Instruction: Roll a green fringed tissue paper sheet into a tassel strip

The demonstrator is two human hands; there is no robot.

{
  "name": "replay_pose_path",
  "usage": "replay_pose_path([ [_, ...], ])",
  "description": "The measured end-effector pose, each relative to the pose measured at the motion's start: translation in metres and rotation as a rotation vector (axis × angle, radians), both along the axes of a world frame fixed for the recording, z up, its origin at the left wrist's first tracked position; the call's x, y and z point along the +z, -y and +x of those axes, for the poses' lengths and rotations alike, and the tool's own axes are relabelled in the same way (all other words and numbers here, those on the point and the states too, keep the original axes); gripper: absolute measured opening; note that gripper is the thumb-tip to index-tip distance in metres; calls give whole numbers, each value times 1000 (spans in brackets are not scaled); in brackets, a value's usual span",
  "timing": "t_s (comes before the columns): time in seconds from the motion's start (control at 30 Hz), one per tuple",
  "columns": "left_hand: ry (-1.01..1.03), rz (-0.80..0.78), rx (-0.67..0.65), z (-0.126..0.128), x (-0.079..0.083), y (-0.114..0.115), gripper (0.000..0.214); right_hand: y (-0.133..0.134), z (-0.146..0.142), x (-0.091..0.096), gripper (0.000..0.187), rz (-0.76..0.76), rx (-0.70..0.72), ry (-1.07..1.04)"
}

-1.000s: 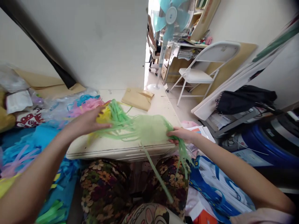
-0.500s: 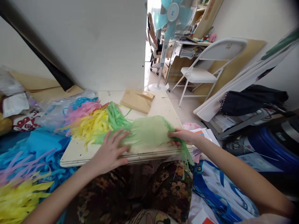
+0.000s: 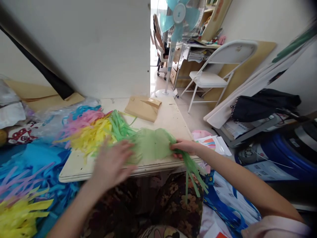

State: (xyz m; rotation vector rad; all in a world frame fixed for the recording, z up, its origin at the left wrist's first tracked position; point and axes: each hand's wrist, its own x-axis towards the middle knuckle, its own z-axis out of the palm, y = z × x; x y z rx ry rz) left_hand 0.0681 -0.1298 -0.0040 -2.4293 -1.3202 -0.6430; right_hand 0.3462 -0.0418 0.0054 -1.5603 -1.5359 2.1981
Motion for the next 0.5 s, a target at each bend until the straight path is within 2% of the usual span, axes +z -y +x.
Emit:
replay_pose_path([
  [0.07, -105, -50, -73, 56, -6, -9, 46, 1, -3, -1, 13, -1, 13, 0],
  [0.1, -131, -89, -70, 77, -9, -14, 52, 2, -4, -1, 13, 2, 22, -2],
  [0.17, -159, -153, -53, 98, -15, -24, 58, 2, 1, 0, 9, 11, 50, -7],
  [0.23, -168, -200, -54, 99, -20, -30, 59, 2, 13, 2, 5, 26, 85, -8],
  [0.27, -169, -214, -67, 96, -22, -32, 58, 0, 21, 3, 9, 31, 100, -6],
  [0.4, -154, -222, -114, 87, -28, -32, 55, -12, 67, 12, 42, 99, 129, 58],
  [0.5, -147, -224, -96, 91, -28, -29, 53, -25, 104, 17, 52, 179, 133, 152],
])
